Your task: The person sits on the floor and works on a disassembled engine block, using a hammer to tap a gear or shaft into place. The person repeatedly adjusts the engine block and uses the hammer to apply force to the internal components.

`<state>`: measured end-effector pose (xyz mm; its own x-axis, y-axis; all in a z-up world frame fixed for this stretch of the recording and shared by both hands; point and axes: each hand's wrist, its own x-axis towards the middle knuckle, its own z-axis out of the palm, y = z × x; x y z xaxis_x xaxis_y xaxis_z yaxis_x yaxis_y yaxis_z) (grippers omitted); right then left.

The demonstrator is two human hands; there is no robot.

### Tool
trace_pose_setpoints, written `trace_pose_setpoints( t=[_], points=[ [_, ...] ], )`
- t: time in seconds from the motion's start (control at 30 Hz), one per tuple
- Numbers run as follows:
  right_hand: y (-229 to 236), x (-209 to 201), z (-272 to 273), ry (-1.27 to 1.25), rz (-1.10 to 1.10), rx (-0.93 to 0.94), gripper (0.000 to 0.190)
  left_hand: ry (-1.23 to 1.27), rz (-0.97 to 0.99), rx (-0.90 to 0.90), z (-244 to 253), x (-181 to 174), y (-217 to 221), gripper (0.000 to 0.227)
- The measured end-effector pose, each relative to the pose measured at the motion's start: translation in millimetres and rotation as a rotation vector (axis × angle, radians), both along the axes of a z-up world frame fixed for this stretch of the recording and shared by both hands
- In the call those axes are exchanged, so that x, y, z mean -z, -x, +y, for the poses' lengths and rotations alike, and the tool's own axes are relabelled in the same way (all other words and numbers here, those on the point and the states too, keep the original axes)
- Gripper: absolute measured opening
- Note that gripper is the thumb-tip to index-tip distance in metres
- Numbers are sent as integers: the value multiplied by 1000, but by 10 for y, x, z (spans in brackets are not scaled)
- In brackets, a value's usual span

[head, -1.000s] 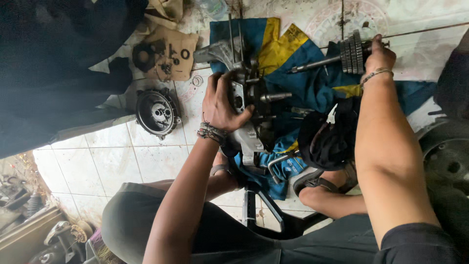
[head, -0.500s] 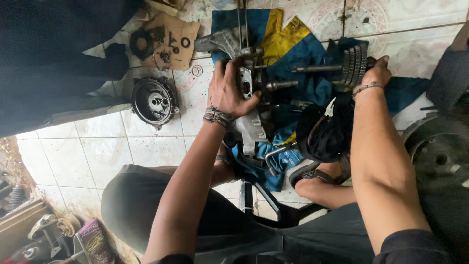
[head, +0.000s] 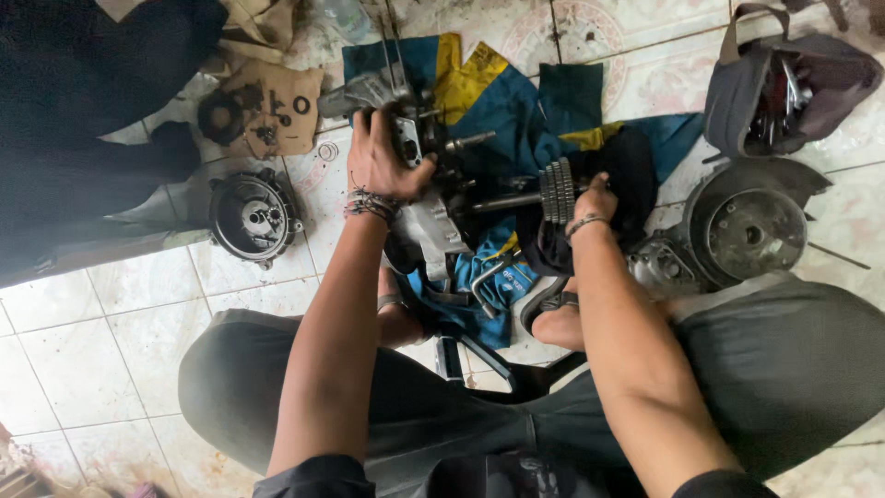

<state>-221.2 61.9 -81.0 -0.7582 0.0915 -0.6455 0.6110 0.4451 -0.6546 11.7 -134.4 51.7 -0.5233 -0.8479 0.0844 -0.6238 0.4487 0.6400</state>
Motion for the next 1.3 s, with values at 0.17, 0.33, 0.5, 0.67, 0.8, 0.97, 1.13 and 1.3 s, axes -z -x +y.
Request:
trace_pose_setpoints(
  t=[0.17,0.33,0.5,0.67,0.8,0.97,1.13,1.3],
  points=[
    [-399,135,17,2,-33,-22,56,26,-14,-3,-22,-34,3,87],
    [-468,270,-26,2,-96,-26,55,7,-11,-24,1,-27,20,87],
    [-425,372,-75,172,-263,135,43,34,-114,19,-2,-5,29,84],
    [-519,427,-170,176,-263,174,47,57,-102,18,13,-2,60,83],
    [-589,456,-198,40,-102,-36,50,62,-128,14,28,5,88,86],
    [-691,445,-282,116,-164,74,49,53,-148,18,13,15,123,86],
    [-785,342,-287,88,-386,49,58,105,-74,40,30,29,176,80],
    [-903,410,-361,70,-228,-48,53,83,-109,48,49,15,231,86]
  ],
)
